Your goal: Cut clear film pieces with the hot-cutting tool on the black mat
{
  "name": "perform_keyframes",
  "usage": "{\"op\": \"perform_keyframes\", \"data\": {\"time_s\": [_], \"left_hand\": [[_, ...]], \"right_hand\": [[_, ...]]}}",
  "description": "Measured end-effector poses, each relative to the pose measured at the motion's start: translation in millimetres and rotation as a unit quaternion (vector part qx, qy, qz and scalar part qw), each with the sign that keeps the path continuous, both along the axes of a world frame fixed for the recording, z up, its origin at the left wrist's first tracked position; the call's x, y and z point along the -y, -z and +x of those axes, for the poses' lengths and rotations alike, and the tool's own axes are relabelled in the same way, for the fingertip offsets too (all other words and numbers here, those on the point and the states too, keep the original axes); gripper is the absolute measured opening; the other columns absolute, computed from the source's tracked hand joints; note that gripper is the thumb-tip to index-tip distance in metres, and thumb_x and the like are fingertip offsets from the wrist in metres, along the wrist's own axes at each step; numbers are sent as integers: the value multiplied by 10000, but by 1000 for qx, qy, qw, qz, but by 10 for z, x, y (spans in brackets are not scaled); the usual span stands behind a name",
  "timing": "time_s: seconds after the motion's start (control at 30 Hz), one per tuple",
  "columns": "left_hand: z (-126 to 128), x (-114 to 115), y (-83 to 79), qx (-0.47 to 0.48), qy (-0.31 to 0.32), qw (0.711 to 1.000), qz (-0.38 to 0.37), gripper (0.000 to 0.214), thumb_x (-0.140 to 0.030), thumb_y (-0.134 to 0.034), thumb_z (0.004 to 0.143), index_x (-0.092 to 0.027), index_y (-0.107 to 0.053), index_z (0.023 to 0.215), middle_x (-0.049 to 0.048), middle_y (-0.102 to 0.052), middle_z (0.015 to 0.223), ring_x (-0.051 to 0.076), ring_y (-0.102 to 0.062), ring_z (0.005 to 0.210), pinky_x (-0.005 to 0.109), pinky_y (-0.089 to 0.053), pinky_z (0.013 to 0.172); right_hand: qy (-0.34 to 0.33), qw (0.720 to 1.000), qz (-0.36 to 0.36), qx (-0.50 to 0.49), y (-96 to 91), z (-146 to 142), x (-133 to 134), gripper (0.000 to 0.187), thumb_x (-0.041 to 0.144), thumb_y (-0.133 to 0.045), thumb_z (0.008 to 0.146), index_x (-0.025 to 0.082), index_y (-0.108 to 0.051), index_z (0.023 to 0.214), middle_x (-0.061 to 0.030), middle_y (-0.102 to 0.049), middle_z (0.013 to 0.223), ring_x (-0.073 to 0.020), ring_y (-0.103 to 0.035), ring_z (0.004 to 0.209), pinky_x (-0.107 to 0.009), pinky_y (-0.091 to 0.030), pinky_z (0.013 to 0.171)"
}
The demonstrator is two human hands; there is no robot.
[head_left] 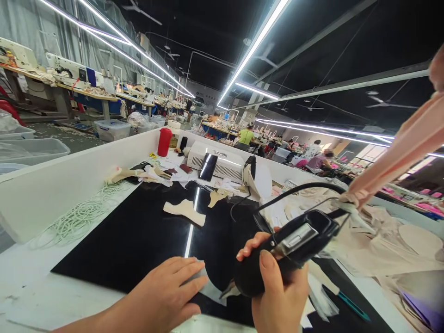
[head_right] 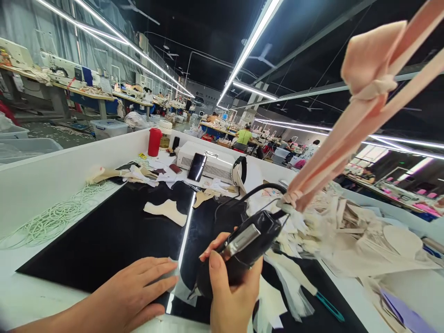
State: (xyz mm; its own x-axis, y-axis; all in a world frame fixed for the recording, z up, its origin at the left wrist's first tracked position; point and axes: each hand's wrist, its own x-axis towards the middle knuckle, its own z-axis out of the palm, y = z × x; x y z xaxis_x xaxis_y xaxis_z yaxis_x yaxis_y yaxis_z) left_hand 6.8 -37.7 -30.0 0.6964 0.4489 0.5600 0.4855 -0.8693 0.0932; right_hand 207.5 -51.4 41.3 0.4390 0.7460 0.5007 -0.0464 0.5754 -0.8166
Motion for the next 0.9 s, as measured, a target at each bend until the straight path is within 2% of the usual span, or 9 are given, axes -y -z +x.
{"op": "perform_keyframes", "data": {"time_s": [0.17, 0.33, 0.5, 0.6, 0.77, 0.9], "left_hand": [[-158, -6, -101, 36, -22, 996, -75, 386, -248, -644, 997, -263, -595, 1379, 48, -654, 1418, 229, -638, 1280, 414, -501, 1136], [-481, 8, -208, 50, -90, 979, -175, 399, -174, -750, 887, -263, -666, 1267, 43, -691, 1223, 230, -685, 1108, 357, -588, 967], [-641, 60, -145, 45, -119, 959, -252, 391, -93, -808, 789, -248, -705, 1133, 20, -654, 1153, 212, -671, 1042, 315, -568, 920], [-610, 67, -80, 71, -121, 954, -265, 324, -101, -816, 784, -248, -715, 1055, 2, -652, 1128, 192, -666, 1010, 283, -553, 895], [-553, 53, -53, 95, -119, 954, -259, 303, -142, -848, 769, -249, -700, 1011, -5, -675, 1074, 205, -657, 1010, 304, -542, 908], [-553, 66, -65, 125, -122, 948, -266, 262, -87, -725, 832, -235, -661, 1039, -5, -686, 1058, 186, -651, 986, 291, -540, 899]], "right_hand": [[-13, 1000, -5, -1, 0, -195, -41, 331, 379, -779, 875, 294, -598, 1139, 20, -670, 886, -147, -637, 658, -341, -600, 633], [-47, 998, -6, -43, 6, -454, -111, 353, 366, -766, 883, 309, -578, 1176, 33, -658, 853, -151, -626, 647, -336, -584, 615], [-92, 994, 20, -57, 49, -673, -206, 334, 344, -758, 893, 310, -574, 1170, 31, -659, 838, -148, -623, 638, -320, -584, 582], [-100, 993, 20, -58, 82, -766, -254, 319, 333, -739, 907, 307, -576, 1179, 28, -652, 840, -149, -624, 643, -319, -582, 578], [-105, 993, 15, -59, 116, -863, -278, 329, 335, -735, 903, 309, -568, 1186, 35, -639, 822, -149, -618, 636, -318, -577, 576], [-113, 991, 16, -68, 150, -896, -280, 312, 325, -727, 907, 309, -579, 1182, 33, -640, 840, -145, -621, 642, -316, -580, 583]]}}
